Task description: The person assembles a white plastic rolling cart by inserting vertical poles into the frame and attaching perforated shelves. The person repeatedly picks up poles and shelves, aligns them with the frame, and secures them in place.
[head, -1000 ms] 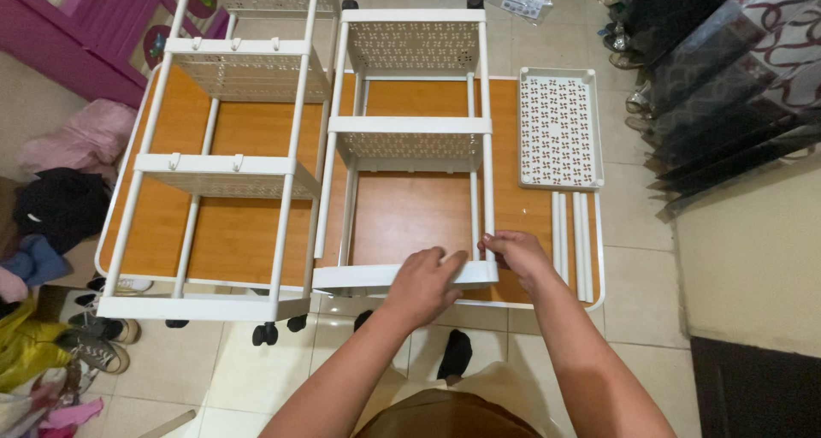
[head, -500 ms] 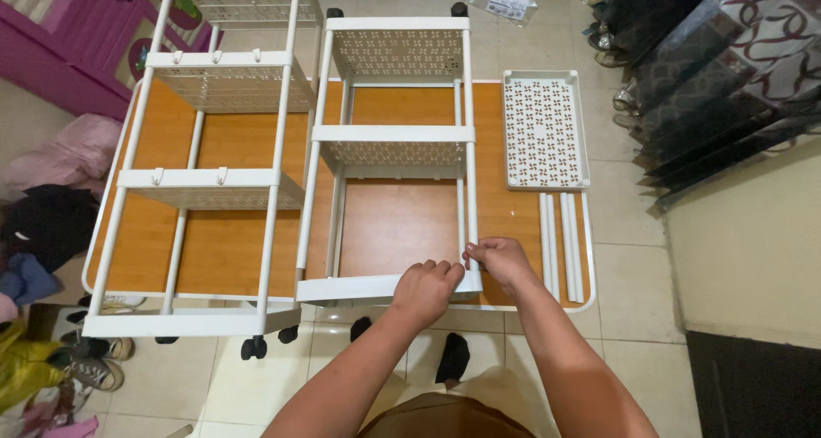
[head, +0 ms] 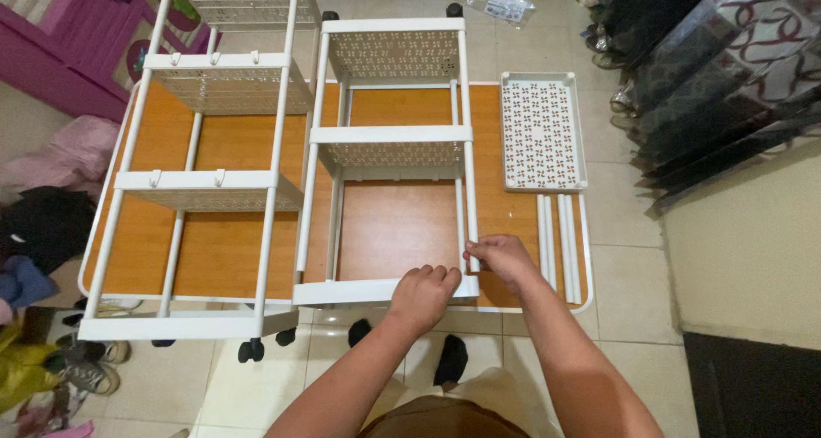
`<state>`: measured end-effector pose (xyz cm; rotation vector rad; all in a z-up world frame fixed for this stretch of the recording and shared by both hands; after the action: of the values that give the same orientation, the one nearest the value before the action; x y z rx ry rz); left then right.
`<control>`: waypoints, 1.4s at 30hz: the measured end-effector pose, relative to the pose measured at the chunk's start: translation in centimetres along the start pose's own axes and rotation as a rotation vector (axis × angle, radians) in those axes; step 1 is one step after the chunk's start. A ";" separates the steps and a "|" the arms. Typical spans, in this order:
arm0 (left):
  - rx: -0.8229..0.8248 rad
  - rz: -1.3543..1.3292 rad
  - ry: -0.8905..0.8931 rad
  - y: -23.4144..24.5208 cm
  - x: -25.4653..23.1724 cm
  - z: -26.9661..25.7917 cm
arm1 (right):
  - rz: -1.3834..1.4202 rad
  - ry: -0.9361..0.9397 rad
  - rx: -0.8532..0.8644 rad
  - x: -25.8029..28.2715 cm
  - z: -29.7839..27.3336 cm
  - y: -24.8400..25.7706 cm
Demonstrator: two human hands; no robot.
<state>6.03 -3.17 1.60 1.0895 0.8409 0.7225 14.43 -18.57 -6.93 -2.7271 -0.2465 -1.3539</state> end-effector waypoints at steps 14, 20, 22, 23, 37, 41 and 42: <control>0.031 -0.099 0.082 2.0 0.9 1.0 | 0.081 0.123 0.100 -3.2 -1.3 0.8; 0.028 -0.174 0.098 3.5 -0.6 1.0 | 0.176 0.295 0.196 -3.0 -3.3 1.9; 0.042 -0.216 0.138 4.2 -0.8 1.4 | 0.192 0.396 0.325 -2.8 -5.5 2.3; 0.050 -0.241 0.157 4.5 -1.0 1.5 | 0.132 0.459 0.338 -3.0 -6.7 2.5; 0.325 -0.618 0.106 9.5 -1.6 5.7 | 0.258 0.207 -0.324 -7.6 -10.7 13.9; 0.471 -0.782 0.191 8.4 2.4 4.8 | 0.193 0.221 -0.390 -4.3 -12.1 16.0; 0.455 -0.762 0.169 8.0 2.9 4.7 | 0.201 0.240 -0.400 -3.1 -12.5 15.9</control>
<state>10.80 -0.42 9.60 0.9934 1.4986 -0.0287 5.74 -36.43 -1.96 -2.7417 0.3433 -1.8105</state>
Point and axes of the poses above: each hand's wrist, its own z-axis towards the middle knuckle, its own y-axis out of the back of the hand, x = y × z, the point moved 7 cm from there along z, towards the middle knuckle, and after that the axes turned 7 degrees about z, right-handed, at the moved point
